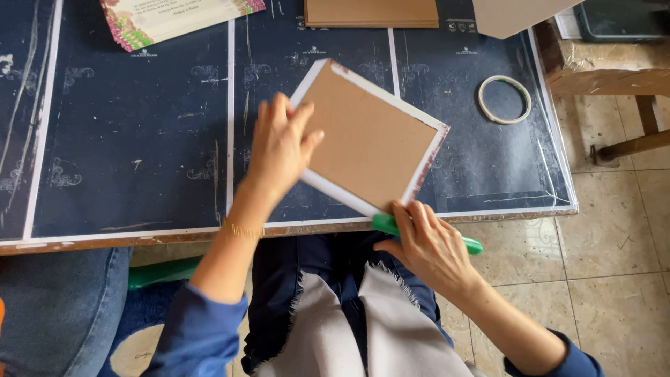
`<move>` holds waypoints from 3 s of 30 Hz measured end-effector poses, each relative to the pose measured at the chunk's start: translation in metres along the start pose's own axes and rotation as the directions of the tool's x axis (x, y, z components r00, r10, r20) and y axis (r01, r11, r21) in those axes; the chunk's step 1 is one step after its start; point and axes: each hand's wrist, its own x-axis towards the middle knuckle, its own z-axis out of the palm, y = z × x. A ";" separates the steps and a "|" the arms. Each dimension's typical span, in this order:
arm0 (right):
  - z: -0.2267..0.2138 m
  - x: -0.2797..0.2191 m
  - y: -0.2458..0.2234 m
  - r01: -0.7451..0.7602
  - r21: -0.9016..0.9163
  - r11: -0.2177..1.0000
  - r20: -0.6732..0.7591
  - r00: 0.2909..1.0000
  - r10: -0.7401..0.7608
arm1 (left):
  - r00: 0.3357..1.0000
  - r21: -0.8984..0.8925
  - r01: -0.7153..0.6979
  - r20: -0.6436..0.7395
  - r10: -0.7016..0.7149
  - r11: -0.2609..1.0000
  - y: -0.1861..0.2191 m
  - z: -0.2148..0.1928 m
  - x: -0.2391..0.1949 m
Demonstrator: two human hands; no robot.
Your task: The person places a brown card onto a floral patterned sheet and uses a green plastic tool to smooth the edges and corners. They flip the card over to smooth the other side, then place it on a stack of finished cards. This process is repeated for multiple cards.
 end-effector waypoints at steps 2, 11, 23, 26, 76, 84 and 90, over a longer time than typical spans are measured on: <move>0.024 -0.031 0.021 0.009 -0.103 0.995 -0.020 1.000 -0.011 | 1.000 0.010 -0.003 0.018 0.003 1.000 0.038 -0.019 -0.031; 0.008 -0.032 0.099 0.134 0.237 0.962 0.020 0.990 -0.142 | 0.864 0.158 -0.492 -0.033 0.503 0.856 0.114 0.018 -0.084; -0.007 0.037 0.140 -0.429 0.388 0.816 0.508 0.838 0.199 | 0.860 -0.290 -0.224 0.390 0.329 0.930 0.086 -0.005 -0.009; 0.011 0.034 0.155 -0.547 0.040 0.836 0.340 0.794 0.504 | 0.920 -0.236 -0.064 0.362 0.148 0.970 0.084 0.015 0.010; 0.001 0.028 0.056 -0.089 0.238 0.967 0.147 0.988 0.055 | 0.997 -0.286 0.074 0.051 -0.062 0.955 0.010 -0.004 -0.033; -0.007 0.021 0.098 0.016 0.298 0.954 0.171 0.983 -0.070 | 0.955 -0.281 -0.182 0.177 0.237 0.942 0.021 -0.038 -0.068; -0.016 0.025 0.103 0.162 0.243 0.956 0.235 0.947 -0.220 | 0.895 -0.214 -0.304 0.268 0.355 0.928 0.013 -0.047 -0.056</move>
